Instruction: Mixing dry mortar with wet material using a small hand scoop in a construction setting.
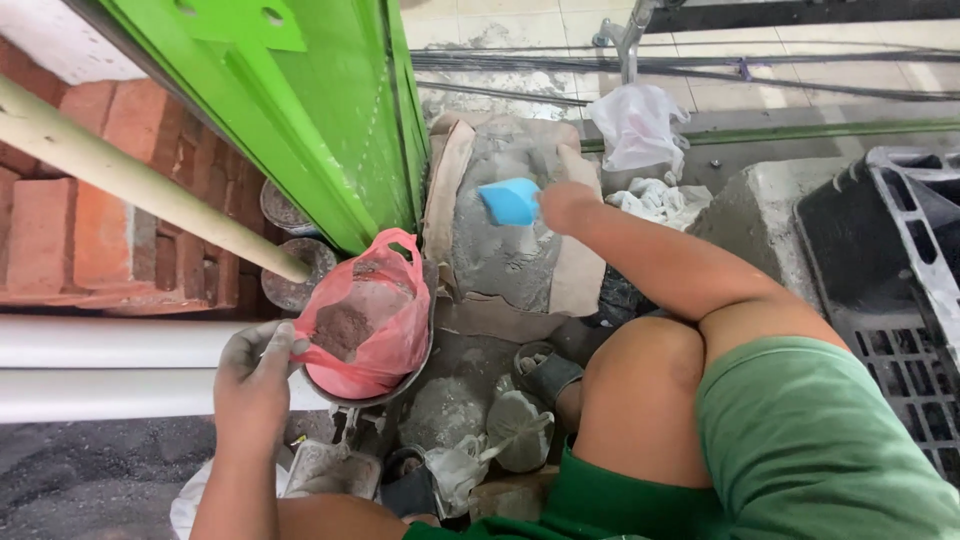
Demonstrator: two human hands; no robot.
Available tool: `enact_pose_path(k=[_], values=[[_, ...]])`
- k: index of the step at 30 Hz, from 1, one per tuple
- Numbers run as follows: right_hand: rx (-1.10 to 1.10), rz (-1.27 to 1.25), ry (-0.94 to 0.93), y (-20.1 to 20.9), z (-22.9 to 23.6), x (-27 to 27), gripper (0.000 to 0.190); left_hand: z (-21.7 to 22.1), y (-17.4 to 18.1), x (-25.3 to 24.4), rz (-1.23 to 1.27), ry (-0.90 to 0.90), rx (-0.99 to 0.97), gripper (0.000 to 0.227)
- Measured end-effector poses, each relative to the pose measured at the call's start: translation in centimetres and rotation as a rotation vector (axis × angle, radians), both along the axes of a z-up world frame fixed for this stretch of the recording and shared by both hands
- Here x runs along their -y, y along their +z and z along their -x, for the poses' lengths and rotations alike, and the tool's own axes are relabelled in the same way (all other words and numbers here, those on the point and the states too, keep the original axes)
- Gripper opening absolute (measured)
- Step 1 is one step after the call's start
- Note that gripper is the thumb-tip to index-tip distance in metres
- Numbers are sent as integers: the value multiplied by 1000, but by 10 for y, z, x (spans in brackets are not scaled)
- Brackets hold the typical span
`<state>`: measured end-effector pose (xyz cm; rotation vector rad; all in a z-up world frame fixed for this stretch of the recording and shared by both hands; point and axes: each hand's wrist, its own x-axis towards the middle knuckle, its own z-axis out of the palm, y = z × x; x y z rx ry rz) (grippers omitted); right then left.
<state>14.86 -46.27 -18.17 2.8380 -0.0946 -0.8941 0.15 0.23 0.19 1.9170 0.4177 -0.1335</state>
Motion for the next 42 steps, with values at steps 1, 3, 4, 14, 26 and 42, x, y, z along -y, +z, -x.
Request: enact_pose_path(k=[1,3,4,14,26,42], values=[[5,1,6,16,9,-5,62,-1,-11,-2,1,6,5,22],[99,382,362,47,30,-16,44,-1,-34,-7,214,44,194,30],[100,382,366,47,23,-7,44,-3,-40,-8,214,49,195,30],[203,173,239,44,-5,27,32,-22,-54,-16,483,208,122,19],[214,323,-181,64,19,-23,29,-10,-57,-23,599,200,125,8],[373,-175,-201,122,39,-19,49,-1,-52,-13,547,257,132,21]])
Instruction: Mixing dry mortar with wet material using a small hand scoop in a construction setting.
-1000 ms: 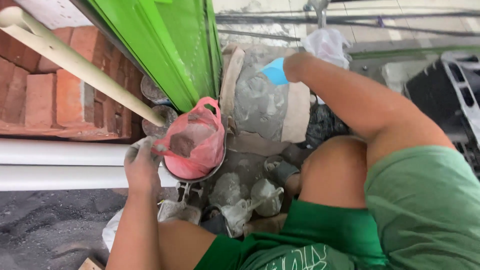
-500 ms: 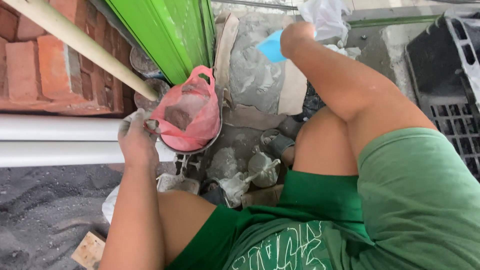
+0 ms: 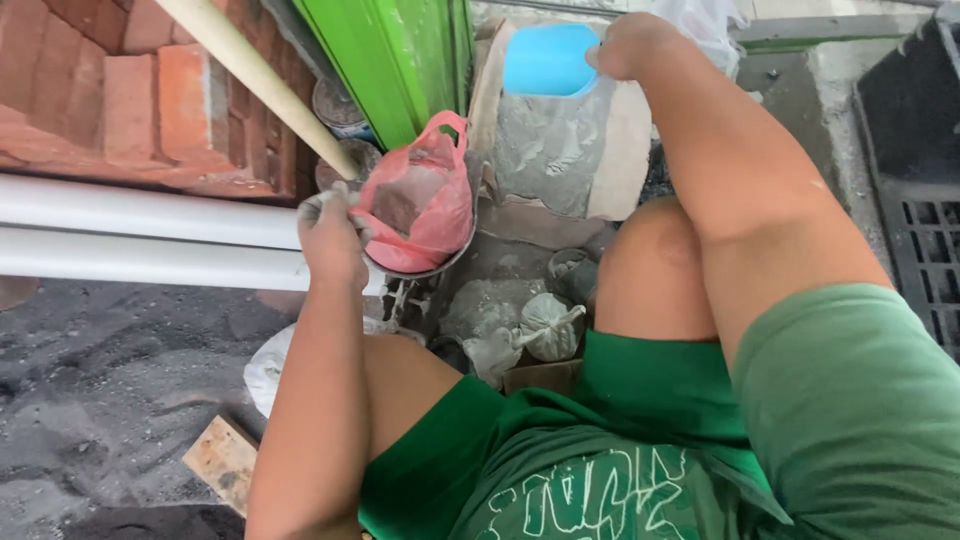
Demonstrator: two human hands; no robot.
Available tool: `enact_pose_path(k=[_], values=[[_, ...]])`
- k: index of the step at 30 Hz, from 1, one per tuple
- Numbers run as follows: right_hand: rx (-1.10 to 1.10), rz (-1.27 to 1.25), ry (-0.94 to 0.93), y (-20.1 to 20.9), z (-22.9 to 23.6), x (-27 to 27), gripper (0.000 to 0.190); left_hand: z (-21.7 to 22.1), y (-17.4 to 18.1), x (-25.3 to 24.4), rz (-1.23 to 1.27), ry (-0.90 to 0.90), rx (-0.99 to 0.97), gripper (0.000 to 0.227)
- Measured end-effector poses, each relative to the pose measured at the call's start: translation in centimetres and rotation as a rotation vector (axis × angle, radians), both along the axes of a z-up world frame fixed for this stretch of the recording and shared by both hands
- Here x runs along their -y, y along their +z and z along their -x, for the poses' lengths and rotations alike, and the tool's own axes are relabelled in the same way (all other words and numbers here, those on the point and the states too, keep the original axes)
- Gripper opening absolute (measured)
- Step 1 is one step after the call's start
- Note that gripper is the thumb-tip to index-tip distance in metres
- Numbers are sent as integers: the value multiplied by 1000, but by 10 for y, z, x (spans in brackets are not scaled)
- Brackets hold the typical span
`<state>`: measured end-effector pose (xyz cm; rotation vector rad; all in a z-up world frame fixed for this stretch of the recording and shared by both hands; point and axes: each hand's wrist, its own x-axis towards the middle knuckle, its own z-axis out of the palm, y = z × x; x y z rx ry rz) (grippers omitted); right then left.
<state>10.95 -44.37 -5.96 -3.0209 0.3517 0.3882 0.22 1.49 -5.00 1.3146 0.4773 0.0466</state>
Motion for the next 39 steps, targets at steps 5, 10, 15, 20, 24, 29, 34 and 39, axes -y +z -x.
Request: enact_pose_path(k=[5,10,15,20,24,29,34,39], values=[[-99,-69,59,88,42,-68,47,6,24,5,10,-69,-281,34],[-238,-68,214,106,44,-119,68,-3,26,10,85,-15,-209,30],[-131,22,613,61,25,-170,33,-8,22,13,32,-11,-108,23],[275,260,998,-51,-13,-211,18,-6,20,14,-79,-12,-73,33],[838,230,1163,-82,-21,-234,17,-2,10,9,-155,-68,0,44],[746,182,1201,-122,-35,-234,16,-1,-6,-1,-141,-98,51,49],[522,185,1221,-95,-21,-227,17,-5,-6,2,-108,-73,61,52],[636,315,1255,-106,-15,-228,22,-6,1,8,-110,-116,121,57]])
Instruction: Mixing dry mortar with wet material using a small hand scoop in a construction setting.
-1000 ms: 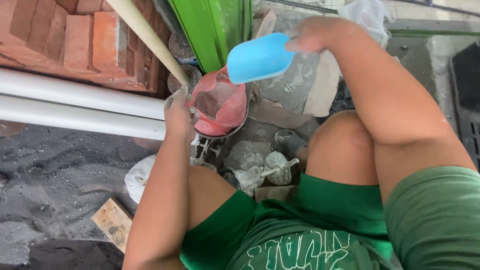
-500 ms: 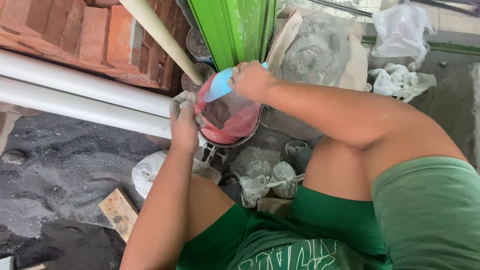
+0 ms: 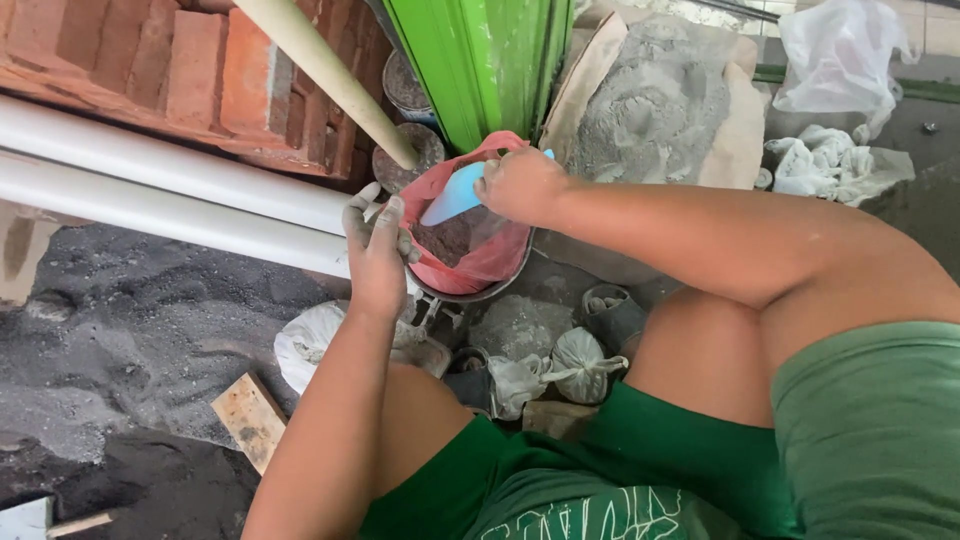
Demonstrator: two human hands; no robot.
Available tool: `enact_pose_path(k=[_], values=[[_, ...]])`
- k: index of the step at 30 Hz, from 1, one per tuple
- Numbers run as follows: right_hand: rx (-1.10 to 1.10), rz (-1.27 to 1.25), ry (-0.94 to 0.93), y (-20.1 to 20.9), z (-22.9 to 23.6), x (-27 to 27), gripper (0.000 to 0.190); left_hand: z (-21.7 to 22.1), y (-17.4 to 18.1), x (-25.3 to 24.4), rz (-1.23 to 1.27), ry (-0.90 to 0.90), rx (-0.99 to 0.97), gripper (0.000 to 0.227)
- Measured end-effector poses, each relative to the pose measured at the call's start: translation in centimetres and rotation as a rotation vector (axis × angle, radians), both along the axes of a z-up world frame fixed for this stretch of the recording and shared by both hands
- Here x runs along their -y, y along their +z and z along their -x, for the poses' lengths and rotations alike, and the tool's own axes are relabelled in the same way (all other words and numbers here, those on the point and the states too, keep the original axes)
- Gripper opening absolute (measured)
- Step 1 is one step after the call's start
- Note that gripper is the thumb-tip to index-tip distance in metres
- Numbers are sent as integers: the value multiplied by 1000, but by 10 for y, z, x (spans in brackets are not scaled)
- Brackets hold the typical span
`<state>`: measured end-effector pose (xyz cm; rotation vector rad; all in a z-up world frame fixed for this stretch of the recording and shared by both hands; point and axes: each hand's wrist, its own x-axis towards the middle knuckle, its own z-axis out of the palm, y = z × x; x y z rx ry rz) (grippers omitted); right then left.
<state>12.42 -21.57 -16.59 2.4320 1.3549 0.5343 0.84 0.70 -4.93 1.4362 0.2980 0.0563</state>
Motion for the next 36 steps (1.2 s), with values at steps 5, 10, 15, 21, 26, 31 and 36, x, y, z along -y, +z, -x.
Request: enact_pose_path(k=[5,10,15,21,26,31,36], values=[[-151,-2,-113,-13,7,1,27,1,-3,0,4,-44,55,57],[-401,9,-188,24,13,2,42,1,-7,-5,2,-69,75,51],[-794,-106,-281,33,3,1,38,4,-8,-6,-11,-128,66,50],[-913,-168,-411,15,14,-24,36,1,-12,-3,25,-183,38,48],[-984,-264,-443,1,11,-25,36,-2,-12,1,7,-221,48,43],[-1146,-247,-462,21,-2,-4,41,-6,-20,-6,25,-188,38,42],[-1310,-175,-551,61,7,10,50,-5,-20,-7,10,-196,47,36]])
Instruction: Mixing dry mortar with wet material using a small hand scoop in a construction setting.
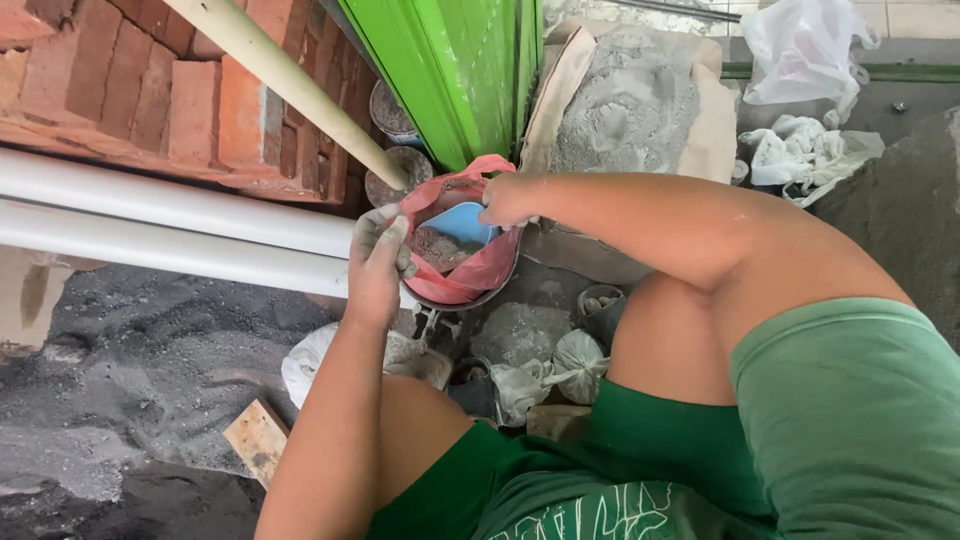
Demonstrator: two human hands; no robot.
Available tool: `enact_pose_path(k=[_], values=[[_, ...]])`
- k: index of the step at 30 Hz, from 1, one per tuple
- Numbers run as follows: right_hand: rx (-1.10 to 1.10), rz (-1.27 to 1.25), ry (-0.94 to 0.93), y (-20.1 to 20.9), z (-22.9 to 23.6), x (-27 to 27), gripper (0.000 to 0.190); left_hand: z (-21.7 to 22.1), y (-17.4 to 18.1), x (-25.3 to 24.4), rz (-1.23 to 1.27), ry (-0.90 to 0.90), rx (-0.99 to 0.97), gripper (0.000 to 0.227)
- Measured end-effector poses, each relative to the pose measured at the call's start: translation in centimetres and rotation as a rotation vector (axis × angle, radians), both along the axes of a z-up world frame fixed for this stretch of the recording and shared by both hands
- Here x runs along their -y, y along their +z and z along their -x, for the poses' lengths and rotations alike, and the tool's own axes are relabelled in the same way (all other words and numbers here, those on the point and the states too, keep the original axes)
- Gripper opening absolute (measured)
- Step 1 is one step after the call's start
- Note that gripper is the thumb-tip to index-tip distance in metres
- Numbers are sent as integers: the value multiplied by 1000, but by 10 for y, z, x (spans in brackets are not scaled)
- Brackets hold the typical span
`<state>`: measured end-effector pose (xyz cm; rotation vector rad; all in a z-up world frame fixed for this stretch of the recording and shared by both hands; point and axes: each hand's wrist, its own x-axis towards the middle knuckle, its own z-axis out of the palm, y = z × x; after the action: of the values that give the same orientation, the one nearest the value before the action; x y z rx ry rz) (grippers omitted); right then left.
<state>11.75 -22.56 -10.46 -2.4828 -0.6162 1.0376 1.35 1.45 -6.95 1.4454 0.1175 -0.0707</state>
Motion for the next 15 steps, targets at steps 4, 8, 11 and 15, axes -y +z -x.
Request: enact_pose_path(k=[4,8,11,15], values=[[-16,-6,-41,-34,-4,-17,49,-3,-5,1,7,-9,7,35],[-57,-14,-127,-61,-12,-41,47,-3,-5,1,1,-3,4,34],[-78,-15,-176,-84,-22,-29,46,-3,-2,2,-2,21,-1,32],[-115,-16,-239,-117,-36,-8,44,-7,-8,-6,-7,57,-38,26]])
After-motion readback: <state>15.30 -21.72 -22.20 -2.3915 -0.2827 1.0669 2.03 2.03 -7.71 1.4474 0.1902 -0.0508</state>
